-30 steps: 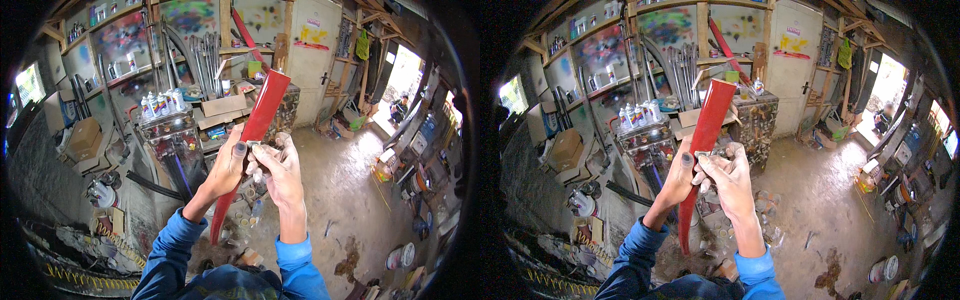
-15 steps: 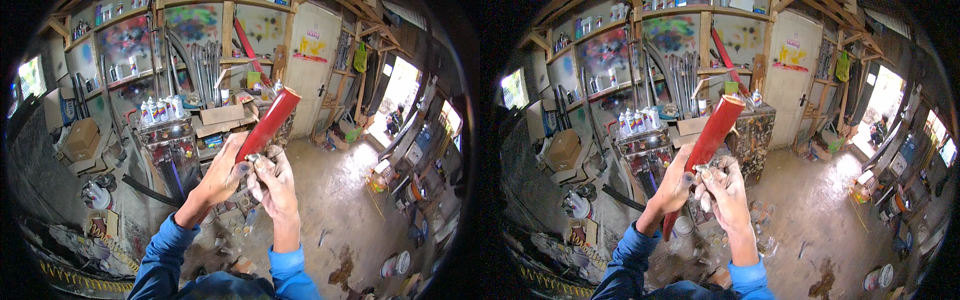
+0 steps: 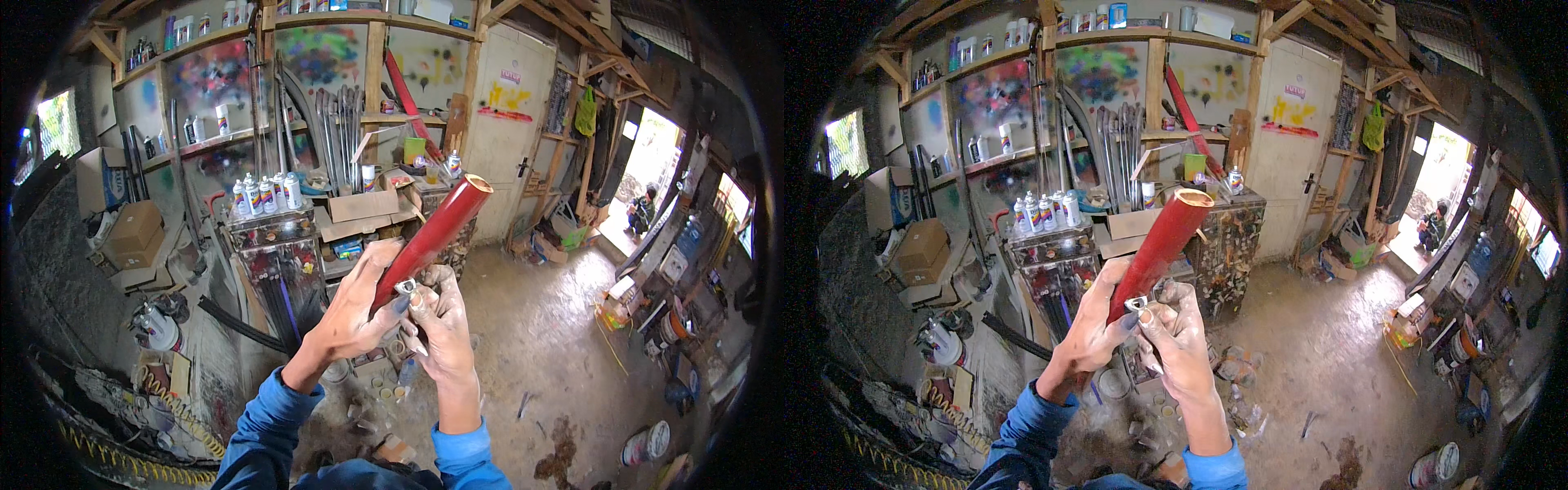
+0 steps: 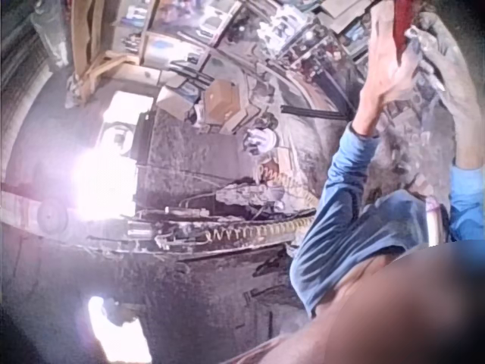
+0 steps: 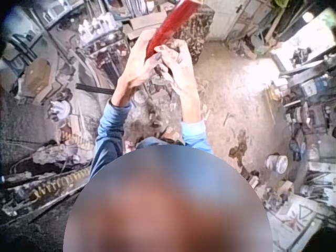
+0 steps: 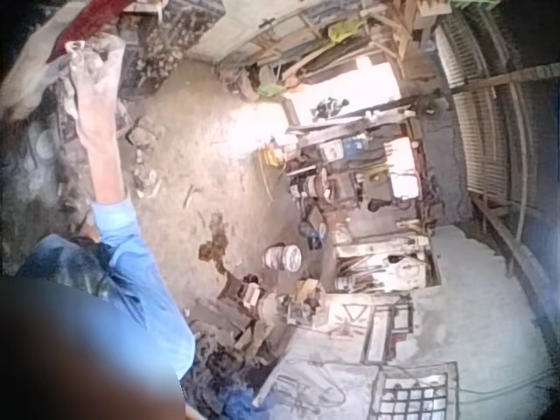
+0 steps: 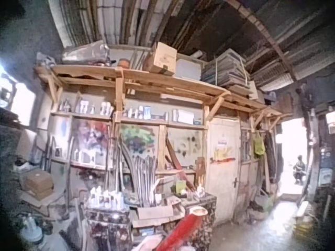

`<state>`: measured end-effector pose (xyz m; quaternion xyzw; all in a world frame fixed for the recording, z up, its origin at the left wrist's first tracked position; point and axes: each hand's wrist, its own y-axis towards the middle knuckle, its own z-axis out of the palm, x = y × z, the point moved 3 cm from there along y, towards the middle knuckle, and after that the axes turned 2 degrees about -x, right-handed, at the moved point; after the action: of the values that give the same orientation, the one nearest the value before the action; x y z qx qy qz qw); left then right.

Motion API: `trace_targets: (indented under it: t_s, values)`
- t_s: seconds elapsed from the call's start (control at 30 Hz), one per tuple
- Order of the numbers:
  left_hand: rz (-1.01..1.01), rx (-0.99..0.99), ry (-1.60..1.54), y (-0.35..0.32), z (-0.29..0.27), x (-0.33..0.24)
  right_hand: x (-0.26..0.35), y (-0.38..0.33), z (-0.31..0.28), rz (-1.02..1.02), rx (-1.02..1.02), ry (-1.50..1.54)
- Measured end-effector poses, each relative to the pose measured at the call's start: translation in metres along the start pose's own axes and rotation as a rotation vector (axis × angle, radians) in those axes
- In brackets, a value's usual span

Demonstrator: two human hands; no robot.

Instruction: The person grinds a small metal part on a belt sander, then picks up a red metal bar and applies glue to a hole in it using a small bottle. They spread the glue with a finger and inspect the bar.

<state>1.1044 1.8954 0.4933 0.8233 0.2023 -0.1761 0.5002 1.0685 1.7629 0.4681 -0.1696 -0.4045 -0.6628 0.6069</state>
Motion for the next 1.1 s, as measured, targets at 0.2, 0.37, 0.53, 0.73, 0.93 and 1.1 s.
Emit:
trace_targets:
  t_s: [0.2,0.37,0.53,0.73,0.93,1.1]
  values:
    - [-0.177,0.008,-0.162,-0.004,0.0,0.0,-0.005,0.009,-0.002,-0.022,-0.037,0.043]
    - [-0.484,0.107,-0.398,-0.006,0.001,0.003,-0.013,0.01,-0.012,0.027,-0.063,0.035]
    - [-0.576,0.174,-0.571,-0.004,-0.003,0.017,0.003,-0.006,-0.025,-0.319,-0.339,-0.351]
    - [-0.681,0.351,-0.489,-0.001,-0.011,0.038,0.069,0.005,0.014,-0.839,0.266,-1.45]
    - [-0.764,0.57,-0.673,0.002,-0.016,0.027,0.074,0.043,0.022,-0.632,0.707,-1.559]
    - [-0.543,0.749,-0.458,0.018,-0.021,0.016,0.075,0.041,0.016,-0.67,0.711,-1.614]
